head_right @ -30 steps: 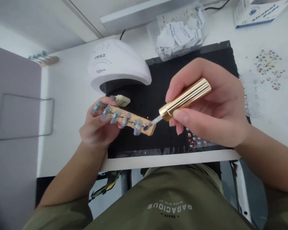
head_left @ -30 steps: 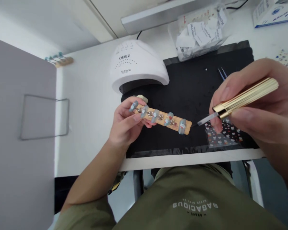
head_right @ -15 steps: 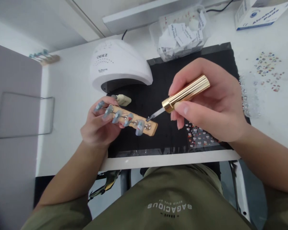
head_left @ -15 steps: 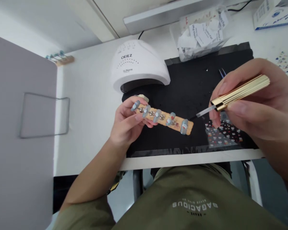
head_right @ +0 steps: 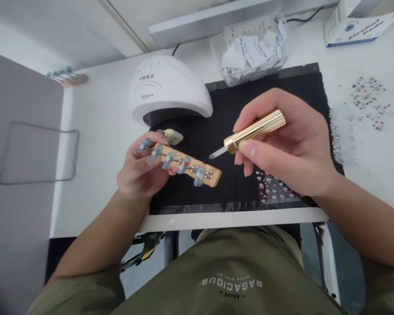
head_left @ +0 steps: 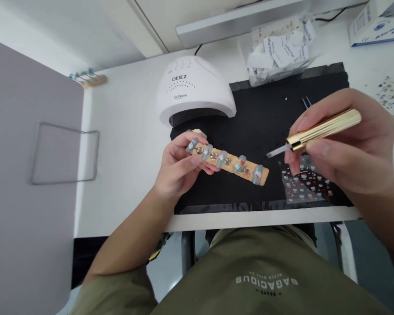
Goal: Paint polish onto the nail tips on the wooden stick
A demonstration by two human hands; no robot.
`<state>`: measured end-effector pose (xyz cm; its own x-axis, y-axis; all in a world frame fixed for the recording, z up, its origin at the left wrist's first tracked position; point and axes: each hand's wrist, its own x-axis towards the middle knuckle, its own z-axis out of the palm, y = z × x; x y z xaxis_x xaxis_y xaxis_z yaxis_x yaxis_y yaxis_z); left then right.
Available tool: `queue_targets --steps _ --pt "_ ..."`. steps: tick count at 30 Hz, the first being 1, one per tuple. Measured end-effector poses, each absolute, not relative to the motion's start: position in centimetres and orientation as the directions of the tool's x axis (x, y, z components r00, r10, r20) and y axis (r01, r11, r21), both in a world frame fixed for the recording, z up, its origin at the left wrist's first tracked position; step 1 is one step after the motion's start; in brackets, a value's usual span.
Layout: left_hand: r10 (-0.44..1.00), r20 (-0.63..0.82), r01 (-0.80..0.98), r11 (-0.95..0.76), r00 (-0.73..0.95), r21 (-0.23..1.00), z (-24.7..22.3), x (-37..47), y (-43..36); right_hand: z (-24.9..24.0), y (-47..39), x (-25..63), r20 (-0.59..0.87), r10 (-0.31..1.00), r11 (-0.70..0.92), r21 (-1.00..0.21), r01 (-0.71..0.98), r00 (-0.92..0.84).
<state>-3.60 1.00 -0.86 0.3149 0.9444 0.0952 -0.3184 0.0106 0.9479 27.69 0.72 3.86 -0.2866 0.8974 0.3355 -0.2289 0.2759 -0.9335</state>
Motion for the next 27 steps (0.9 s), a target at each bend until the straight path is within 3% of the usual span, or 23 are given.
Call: queue_targets --steps 8,15,20,23,27 --pt "0.938 0.12 -0.305 -0.017 0.324 0.952 -0.2 -3.3 0.8 3.8 1.3 26.9 0.361 0.926 0.325 -0.912 -0.251 -0.11" --pt "0.891 -0.009 -0.134 0.078 0.454 0.988 -0.7 -3.3 0.1 3.5 1.5 27.0 0.404 0.911 0.376 -0.897 -0.234 -0.085" --pt "0.894 -0.061 -0.041 0.088 0.444 0.995 -1.1 -3.2 -0.3 3.1 1.6 27.3 0.416 0.907 0.399 -0.898 -0.187 -0.063" --pt "0.921 -0.09 0.126 0.045 0.379 0.991 -0.9 -3.1 -0.5 2.8 1.7 27.4 0.435 0.898 0.425 -0.894 -0.14 -0.057" --pt "0.933 -0.021 0.415 -0.139 0.359 0.899 -0.9 -3.1 -0.4 2.5 1.5 27.5 0.428 0.901 0.418 -0.9 -0.123 -0.07"
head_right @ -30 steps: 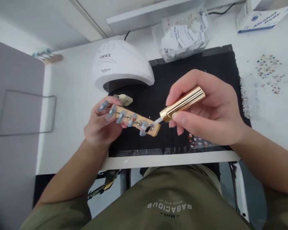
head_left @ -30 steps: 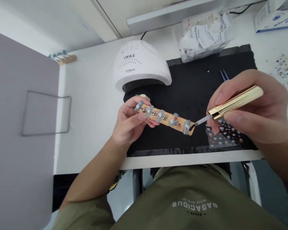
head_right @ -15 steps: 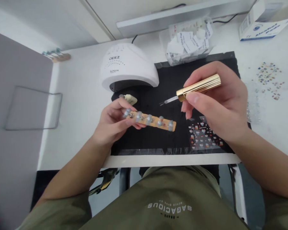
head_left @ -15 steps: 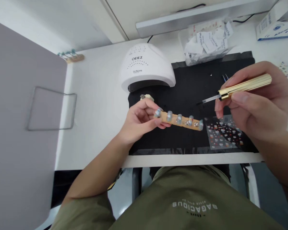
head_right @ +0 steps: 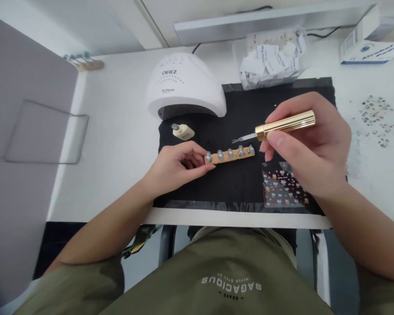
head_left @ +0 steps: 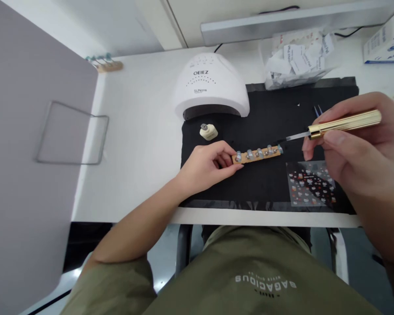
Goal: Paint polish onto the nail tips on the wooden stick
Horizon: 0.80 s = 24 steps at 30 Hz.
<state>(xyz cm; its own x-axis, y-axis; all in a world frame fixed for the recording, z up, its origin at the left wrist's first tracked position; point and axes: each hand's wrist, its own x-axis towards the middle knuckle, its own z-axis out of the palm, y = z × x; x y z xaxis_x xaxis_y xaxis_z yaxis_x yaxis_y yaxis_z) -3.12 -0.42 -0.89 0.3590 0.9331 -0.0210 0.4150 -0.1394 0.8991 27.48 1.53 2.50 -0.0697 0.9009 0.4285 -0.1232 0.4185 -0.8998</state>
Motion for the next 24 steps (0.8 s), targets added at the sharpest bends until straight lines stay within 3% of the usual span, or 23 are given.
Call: queue_targets --steps 4,8,10,12,14,17,21,24 --pt "0.907 0.005 0.629 -0.297 0.422 0.718 -0.7 -3.6 -0.2 2.3 1.5 27.4 0.43 0.898 0.423 -0.902 -0.086 -0.09" --pt "0.868 0.089 0.685 -0.445 0.489 0.577 1.7 -5.0 -0.7 1.9 1.9 27.4 0.462 0.882 0.46 -0.887 -0.036 -0.096" --pt "0.88 0.271 0.694 -0.474 0.39 0.541 3.3 -6.1 -1.1 1.7 2.0 27.3 0.495 0.865 0.496 -0.868 0.0 -0.085" --pt "0.904 0.368 0.759 -0.393 0.218 0.518 4.6 -7.3 -1.0 1.5 1.8 27.2 0.505 0.859 0.51 -0.859 0.051 -0.085" --pt "0.942 0.32 0.833 -0.256 0.101 0.491 5.1 -8.6 -0.5 1.4 1.5 26.9 0.494 0.862 0.505 -0.858 0.097 -0.116" --pt "0.991 0.126 0.9 -0.103 0.055 0.423 4.4 -9.5 0.9 1.6 1.0 26.4 0.478 0.856 0.506 -0.852 0.135 -0.194" --pt "0.997 -0.041 0.903 -0.035 0.059 0.428 2.7 -8.7 2.4 2.7 0.9 25.2 0.456 0.83 0.525 -0.832 0.176 -0.32" --pt "0.992 -0.096 0.866 -0.025 0.084 0.499 1.6 -7.6 2.9 3.8 1.7 23.6 0.474 0.806 0.561 -0.803 0.201 -0.355"
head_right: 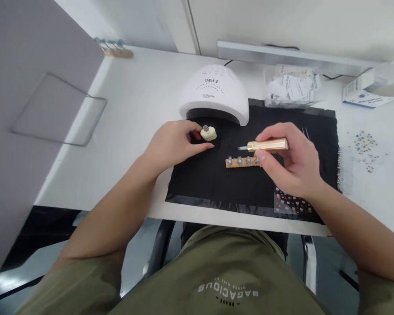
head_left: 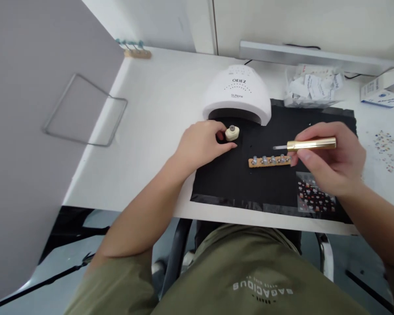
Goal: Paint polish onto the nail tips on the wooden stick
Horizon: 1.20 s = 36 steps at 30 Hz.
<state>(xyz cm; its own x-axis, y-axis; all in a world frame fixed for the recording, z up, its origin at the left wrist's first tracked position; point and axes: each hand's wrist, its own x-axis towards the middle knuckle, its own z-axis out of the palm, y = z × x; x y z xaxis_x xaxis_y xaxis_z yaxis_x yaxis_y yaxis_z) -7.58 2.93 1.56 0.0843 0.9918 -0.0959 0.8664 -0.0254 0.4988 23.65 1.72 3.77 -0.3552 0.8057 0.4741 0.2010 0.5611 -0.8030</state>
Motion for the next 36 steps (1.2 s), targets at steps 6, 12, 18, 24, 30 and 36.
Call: queue_targets --steps 6,12,18,24,30,36 --pt "0.995 -0.081 0.704 0.019 0.055 0.71 0.1 -7.1 3.5 4.8 6.6 18.9 0.493 0.766 0.615 -0.749 0.248 -0.412" --pt "0.996 -0.029 0.66 -0.034 0.083 0.75 -0.4 -7.3 3.6 4.8 9.4 15.6 0.422 0.766 0.605 -0.727 0.324 -0.485" --pt "0.995 -0.034 0.679 -0.035 0.088 0.733 -0.3 -7.2 3.5 4.5 9.4 15.0 0.366 0.761 0.602 -0.705 0.374 -0.535" --pt "0.994 -0.041 0.678 -0.036 0.098 0.734 -0.3 -7.4 3.6 4.2 9.8 15.0 0.315 0.753 0.592 -0.707 0.387 -0.578" --pt "0.994 -0.049 0.668 -0.026 0.094 0.744 0.0 -7.3 3.5 4.6 9.9 14.6 0.292 0.708 0.649 -0.627 0.431 -0.643" --pt "0.993 -0.058 0.673 -0.026 0.103 0.739 0.3 -7.2 3.4 6.7 10.9 14.1 0.038 0.54 0.757 -0.46 0.465 -0.841"
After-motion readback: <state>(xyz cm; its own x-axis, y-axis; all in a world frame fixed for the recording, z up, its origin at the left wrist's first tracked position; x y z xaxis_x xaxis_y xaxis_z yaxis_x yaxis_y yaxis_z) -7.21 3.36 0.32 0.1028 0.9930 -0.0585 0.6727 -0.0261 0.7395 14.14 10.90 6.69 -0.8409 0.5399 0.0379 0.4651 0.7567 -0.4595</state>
